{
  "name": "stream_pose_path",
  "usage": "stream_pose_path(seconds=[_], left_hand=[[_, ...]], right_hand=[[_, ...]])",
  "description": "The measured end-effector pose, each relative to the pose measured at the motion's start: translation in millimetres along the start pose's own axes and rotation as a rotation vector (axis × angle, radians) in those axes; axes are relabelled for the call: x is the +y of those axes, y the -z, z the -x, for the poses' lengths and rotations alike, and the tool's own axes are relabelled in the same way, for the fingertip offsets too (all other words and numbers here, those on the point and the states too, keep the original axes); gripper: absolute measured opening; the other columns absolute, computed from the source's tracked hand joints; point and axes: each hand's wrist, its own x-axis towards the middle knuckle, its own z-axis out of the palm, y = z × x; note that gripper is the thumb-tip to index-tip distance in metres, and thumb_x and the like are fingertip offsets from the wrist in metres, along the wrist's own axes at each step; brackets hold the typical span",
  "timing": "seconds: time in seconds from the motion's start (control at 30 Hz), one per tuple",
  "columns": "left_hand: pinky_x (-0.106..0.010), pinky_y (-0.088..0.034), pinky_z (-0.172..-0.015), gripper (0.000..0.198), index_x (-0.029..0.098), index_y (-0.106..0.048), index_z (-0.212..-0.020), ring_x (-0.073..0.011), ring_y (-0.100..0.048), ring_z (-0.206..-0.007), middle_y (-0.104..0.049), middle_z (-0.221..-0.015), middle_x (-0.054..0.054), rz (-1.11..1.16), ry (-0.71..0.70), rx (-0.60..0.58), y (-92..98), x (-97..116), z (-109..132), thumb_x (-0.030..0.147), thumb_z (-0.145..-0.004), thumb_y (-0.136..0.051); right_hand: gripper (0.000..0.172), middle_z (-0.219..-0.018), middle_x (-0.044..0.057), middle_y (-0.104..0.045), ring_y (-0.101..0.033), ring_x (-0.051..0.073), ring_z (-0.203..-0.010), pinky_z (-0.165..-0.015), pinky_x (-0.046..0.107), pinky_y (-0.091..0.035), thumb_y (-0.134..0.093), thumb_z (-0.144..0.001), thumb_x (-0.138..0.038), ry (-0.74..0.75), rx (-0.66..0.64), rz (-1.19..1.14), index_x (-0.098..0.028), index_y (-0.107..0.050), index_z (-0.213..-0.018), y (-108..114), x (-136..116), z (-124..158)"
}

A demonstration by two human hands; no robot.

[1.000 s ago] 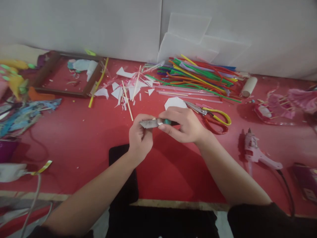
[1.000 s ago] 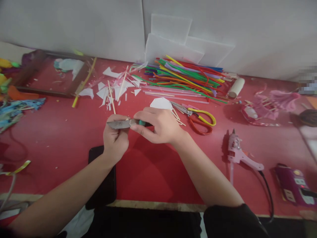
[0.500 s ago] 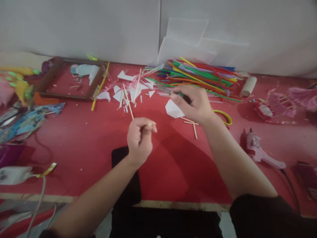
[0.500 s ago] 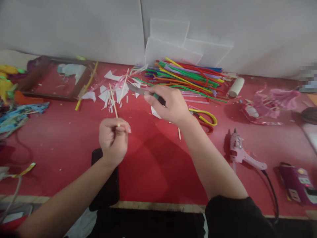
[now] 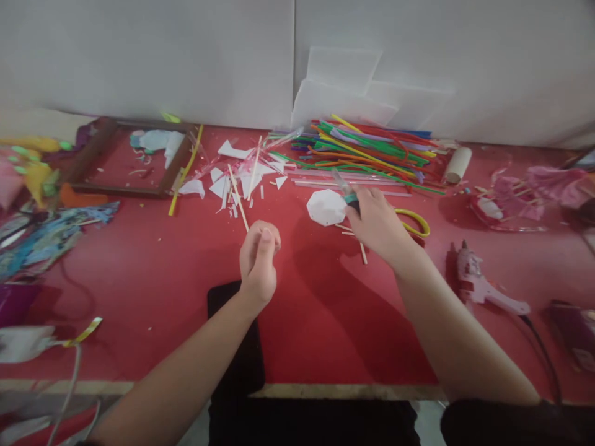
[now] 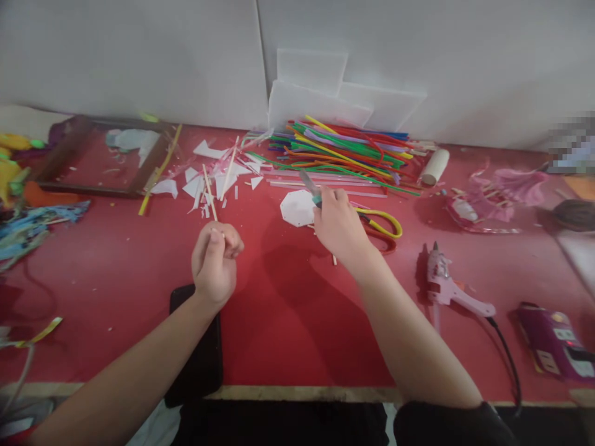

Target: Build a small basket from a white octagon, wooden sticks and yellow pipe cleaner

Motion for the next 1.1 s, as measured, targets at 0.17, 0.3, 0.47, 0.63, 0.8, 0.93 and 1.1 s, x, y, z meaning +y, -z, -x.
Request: stream_pose_path(seconds=[0.17, 0.3, 0.47, 0.63, 0.8, 0.93, 1.1], left_hand=[[-0.029, -0.022, -0.049, 0.041, 0.022, -0.029, -0.058, -0.0113, -0.024, -0.051, -0.025, -0.056, 0.005, -0.122, 0.082, -0.038, 3.4, -0.9, 0.5, 0.026, -0.088, -0.056], [-0.027, -0.021, -0.048, 0.044, 0.023, -0.024, -0.064, -0.0099, -0.02, -0.05, -0.022, -0.058, 0.008, -0.262, 0.159, -0.026, -0.4, 7.3, 0.9, 0.022, -0.084, -0.063], [-0.038, -0.047, -0.075, 0.04, 0.024, -0.038, -0.09, -0.0201, -0.057, -0.084, -0.054, -0.094, -0.004, -0.595, 0.238, -0.346, -16.2, 9.2, -6.1, 0.045, -0.08, -0.07], [-0.058, -0.034, -0.105, 0.061, 0.023, -0.034, -0.102, -0.0344, -0.046, -0.118, -0.046, -0.116, -0.013, -0.786, -0.108, -0.548, -44.7, -27.4, -45.3, 0.035, -0.066, -0.081], [-0.053, -0.039, -0.102, 0.078, 0.023, -0.037, -0.1, -0.0361, -0.047, -0.121, -0.045, -0.119, -0.013, -0.736, -0.128, -0.689, -65.5, -63.1, -92.6, 0.036, -0.044, -0.09], [-0.054, -0.043, -0.096, 0.072, 0.025, -0.038, -0.094, -0.0365, -0.051, -0.112, -0.048, -0.111, -0.01, -0.725, -0.127, -0.719, -65.4, -73.8, -108.2, 0.037, -0.044, -0.089], [-0.054, -0.04, -0.096, 0.076, 0.025, -0.037, -0.094, -0.0359, -0.049, -0.112, -0.048, -0.108, -0.008, -0.751, -0.13, -0.705, -58.3, -73.0, -109.8, 0.038, -0.041, -0.091]], right_hand=[[0.047, -0.12, 0.025, -0.059, -0.062, 0.036, -0.105, -0.084, 0.042, -0.046, -0.048, -0.09, -0.021, -0.24, 0.039, 0.192, -0.006, -0.046, -0.134, 12.8, 33.0, 23.0], [0.039, -0.105, 0.02, -0.064, -0.063, 0.032, -0.096, -0.08, 0.039, -0.045, -0.051, -0.089, -0.026, -0.392, 0.099, 0.329, -0.007, -0.051, -0.123, 19.5, 74.7, 33.0], [0.033, -0.107, 0.024, -0.062, -0.059, 0.034, -0.101, -0.086, 0.042, -0.042, -0.052, -0.089, -0.032, -0.399, 0.115, 0.395, -0.007, -0.064, -0.107, 14.9, 104.3, 38.4], [0.043, -0.114, 0.024, -0.063, -0.055, 0.037, -0.111, -0.093, 0.048, -0.039, -0.047, -0.092, -0.04, -0.352, 0.105, 0.388, -0.009, -0.064, -0.116, 26.2, 111.4, 46.1], [0.052, -0.123, 0.029, -0.061, -0.056, 0.039, -0.117, -0.097, 0.049, -0.038, -0.045, -0.088, -0.028, -0.346, 0.057, 0.346, -0.008, -0.051, -0.136, 70.2, 145.2, 96.9], [0.073, -0.114, 0.032, -0.062, -0.062, 0.043, -0.1, -0.082, 0.054, -0.042, -0.054, -0.072, -0.014, -0.417, 0.003, 0.303, -0.011, -0.042, -0.143, 80.0, 177.0, 148.5], [0.043, -0.093, 0.02, -0.064, -0.061, 0.043, -0.096, -0.083, 0.053, -0.042, -0.058, -0.067, -0.015, -0.42, 0.057, 0.172, -0.022, -0.062, -0.109, 64.1, 186.1, 171.1]])
